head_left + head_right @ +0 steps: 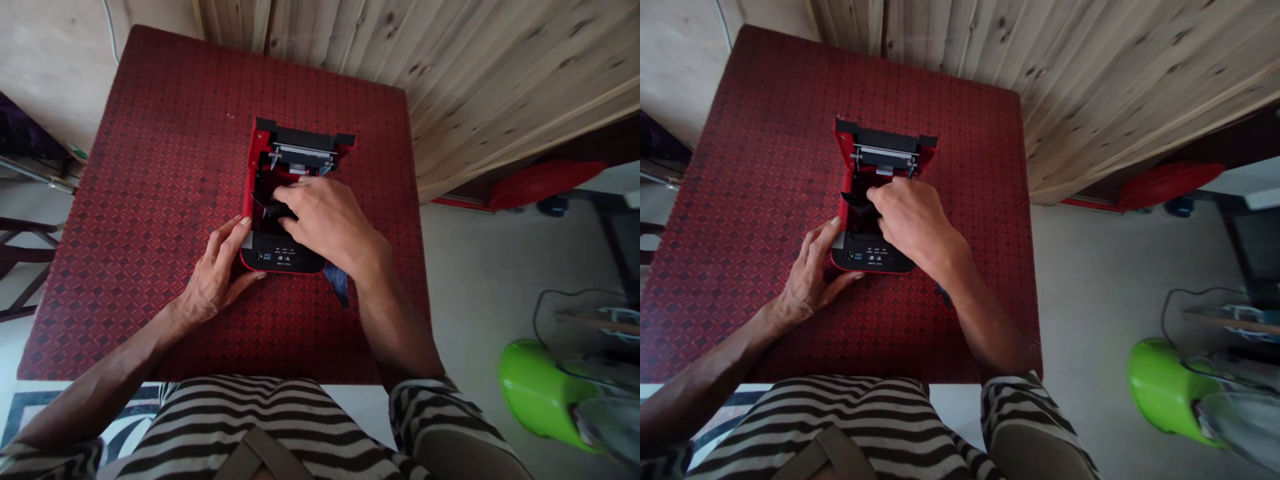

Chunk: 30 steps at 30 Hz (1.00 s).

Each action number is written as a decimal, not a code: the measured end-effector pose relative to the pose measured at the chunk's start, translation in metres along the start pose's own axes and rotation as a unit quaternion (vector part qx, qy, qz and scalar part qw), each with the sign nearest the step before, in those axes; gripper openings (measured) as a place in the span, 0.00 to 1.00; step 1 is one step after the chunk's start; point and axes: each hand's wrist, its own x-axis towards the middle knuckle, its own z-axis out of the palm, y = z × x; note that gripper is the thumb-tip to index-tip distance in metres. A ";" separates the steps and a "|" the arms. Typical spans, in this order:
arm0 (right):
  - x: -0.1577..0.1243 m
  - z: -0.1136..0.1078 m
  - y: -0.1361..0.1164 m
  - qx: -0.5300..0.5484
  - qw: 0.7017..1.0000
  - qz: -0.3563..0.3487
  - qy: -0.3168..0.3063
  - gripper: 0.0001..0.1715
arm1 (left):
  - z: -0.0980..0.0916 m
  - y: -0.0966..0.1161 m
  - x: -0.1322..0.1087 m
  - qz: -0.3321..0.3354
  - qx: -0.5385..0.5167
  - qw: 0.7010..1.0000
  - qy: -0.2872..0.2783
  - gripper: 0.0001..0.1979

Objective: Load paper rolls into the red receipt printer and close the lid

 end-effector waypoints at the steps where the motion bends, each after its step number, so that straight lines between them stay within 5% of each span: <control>1: -0.002 -0.001 0.000 0.013 1.000 -0.002 0.014 0.11 | 0.000 0.000 0.000 0.000 0.002 1.000 -0.001 0.48; 7: -0.038 -0.023 -0.002 0.088 0.992 -0.004 0.095 0.10 | 0.000 -0.001 0.000 -0.011 0.004 1.000 -0.004 0.47; 11: -0.081 -0.029 0.031 0.207 0.944 0.073 0.245 0.15 | 0.002 -0.004 0.001 0.008 0.008 1.000 0.016 0.52; 17: -0.104 0.050 0.108 0.397 0.822 0.270 0.306 0.12 | -0.001 -0.005 0.004 0.025 0.018 0.999 0.024 0.49; 22: -0.102 0.100 0.122 0.361 0.830 0.311 0.290 0.15 | -0.004 -0.005 0.007 0.043 0.005 0.999 0.025 0.50; 30: -0.116 0.095 0.119 0.348 0.841 0.305 0.278 0.25 | -0.004 -0.007 0.005 0.021 0.011 1.000 0.017 0.51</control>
